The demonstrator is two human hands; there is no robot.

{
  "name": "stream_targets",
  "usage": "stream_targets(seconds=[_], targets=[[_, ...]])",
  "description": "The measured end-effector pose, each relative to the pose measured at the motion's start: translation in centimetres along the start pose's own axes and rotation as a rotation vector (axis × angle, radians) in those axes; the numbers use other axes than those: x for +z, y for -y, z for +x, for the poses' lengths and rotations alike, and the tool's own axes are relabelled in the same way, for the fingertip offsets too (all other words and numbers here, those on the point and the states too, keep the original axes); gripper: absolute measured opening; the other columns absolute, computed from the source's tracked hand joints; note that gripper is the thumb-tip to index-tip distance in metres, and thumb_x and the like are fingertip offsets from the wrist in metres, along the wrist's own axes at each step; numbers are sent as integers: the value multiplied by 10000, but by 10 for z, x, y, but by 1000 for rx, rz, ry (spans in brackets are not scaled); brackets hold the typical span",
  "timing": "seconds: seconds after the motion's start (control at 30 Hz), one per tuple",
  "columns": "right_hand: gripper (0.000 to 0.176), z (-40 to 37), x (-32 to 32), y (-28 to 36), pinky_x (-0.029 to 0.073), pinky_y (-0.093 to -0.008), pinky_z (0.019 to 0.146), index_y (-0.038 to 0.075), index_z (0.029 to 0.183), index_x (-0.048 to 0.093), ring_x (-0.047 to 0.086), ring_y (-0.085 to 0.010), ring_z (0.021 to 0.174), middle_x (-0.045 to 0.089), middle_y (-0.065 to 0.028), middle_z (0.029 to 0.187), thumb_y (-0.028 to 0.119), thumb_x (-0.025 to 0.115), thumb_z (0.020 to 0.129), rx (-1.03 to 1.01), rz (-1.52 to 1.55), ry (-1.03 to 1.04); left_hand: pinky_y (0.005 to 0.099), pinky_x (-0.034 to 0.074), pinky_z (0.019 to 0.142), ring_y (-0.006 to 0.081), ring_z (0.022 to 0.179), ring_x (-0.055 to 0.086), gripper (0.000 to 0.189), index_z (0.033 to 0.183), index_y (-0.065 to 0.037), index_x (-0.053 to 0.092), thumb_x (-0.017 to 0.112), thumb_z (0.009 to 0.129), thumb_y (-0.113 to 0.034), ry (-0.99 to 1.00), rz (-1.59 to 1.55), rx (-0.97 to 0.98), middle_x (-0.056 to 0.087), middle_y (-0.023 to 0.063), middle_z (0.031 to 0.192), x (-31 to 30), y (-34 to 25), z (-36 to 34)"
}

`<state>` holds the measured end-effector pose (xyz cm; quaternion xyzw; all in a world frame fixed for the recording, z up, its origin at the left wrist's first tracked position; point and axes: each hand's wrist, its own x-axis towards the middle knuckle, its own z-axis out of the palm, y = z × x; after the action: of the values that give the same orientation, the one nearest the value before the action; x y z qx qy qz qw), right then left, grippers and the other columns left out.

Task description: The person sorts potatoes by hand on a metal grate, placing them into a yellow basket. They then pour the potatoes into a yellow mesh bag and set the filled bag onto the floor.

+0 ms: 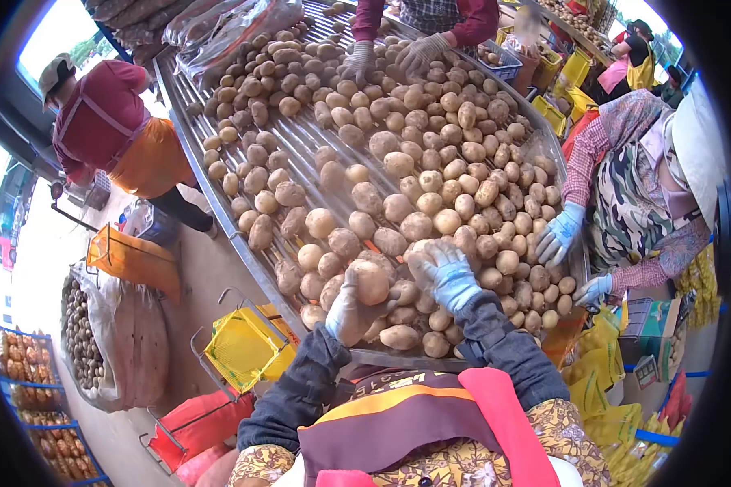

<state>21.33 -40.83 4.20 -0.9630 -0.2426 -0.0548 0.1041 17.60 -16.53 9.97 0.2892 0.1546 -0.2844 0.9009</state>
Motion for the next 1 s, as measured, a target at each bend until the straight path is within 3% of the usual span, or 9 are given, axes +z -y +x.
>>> stream_targets(seconds=[0.1, 0.23, 0.3, 0.4, 0.57, 0.7, 0.77, 0.87, 1.0], targets=[[386, 16, -6, -6, 258, -565, 1083, 213, 1185, 638, 365, -364, 1308, 445, -144, 1383, 335, 631, 819, 182, -110, -304, 435, 541, 897, 308, 1031, 621, 683, 1285, -33, 448, 457, 924, -613, -50, -7, 76, 565, 179, 1203, -14, 7, -10], [454, 15, -30, 44, 151, -575, 1132, 165, 1171, 629, 310, -292, 1395, 432, -101, 1441, 442, 630, 812, -228, -162, 368, 477, 527, 919, 325, 1094, 605, 647, 1354, -98, 397, 479, 929, -579, -26, -8, 147, 556, 156, 1225, -33, 12, -24], [583, 19, 2, 55, 118, -584, 1140, 101, 1248, 572, 322, -249, 1396, 485, -79, 1406, 501, 608, 825, -184, -304, 401, 470, 532, 921, 324, 1112, 600, 615, 1376, -132, 376, 465, 943, -561, -46, -39, 172, 549, 144, 1243, -36, 15, -30], [488, 30, 0, 59, 148, -582, 1128, 115, 1187, 601, 409, -241, 1331, 600, -64, 1244, 471, 591, 854, -173, -253, 499, 468, 544, 918, 334, 1113, 596, 589, 1384, -114, 363, 403, 975, -537, -67, -86, 209, 522, 147, 1290, -38, 20, -43], [238, 16, 2, 28, 294, -458, 1081, 155, 938, 689, 576, -260, 1058, 660, -79, 1014, 361, 602, 859, 16, 262, 219, 488, 536, 932, 347, 1122, 589, 654, 1387, -98, 350, 340, 964, -596, -64, -177, 177, 521, 178, 1286, -53, 27, -53], [257, 2, -1, 39, 333, -458, 1052, 145, 1042, 666, 587, -284, 1037, 652, -104, 1057, 319, 561, 885, -187, 166, 190, 500, 516, 959, 353, 1146, 575, 664, 1378, -97, 361, 381, 948, -603, -40, -180, 180, 530, 183, 1279, -54, 34, -58], [407, 0, 4, 55, 388, -450, 1013, 127, 1201, 593, 554, -319, 1124, 642, -136, 1076, 407, 509, 917, -26, 398, 416, 507, 505, 973, 356, 1156, 569, 660, 1372, -97, 371, 405, 943, -597, -20, -199, 174, 532, 187, 1279, -54, 35, -56], [469, -11, -1, 76, 426, -433, 980, 114, 1219, 581, 558, -344, 1128, 636, -155, 1095, 437, 591, 878, -49, 270, 352, 488, 508, 959, 337, 1135, 579, 602, 1362, -120, 398, 501, 938, -534, 13, -168, 86, 547, 159, 1251, -67, 40, -53], [389, -18, 14, 46, 491, -291, 773, 87, 1118, 592, 592, -147, 893, 631, -67, 956, 325, 730, 844, 507, 1370, 261, 436, 524, 904, 295, 1076, 597, 536, 1345, -153, 423, 589, 926, -444, -134, -13, 202, 578, 108, 1170, -61, 43, -51]])
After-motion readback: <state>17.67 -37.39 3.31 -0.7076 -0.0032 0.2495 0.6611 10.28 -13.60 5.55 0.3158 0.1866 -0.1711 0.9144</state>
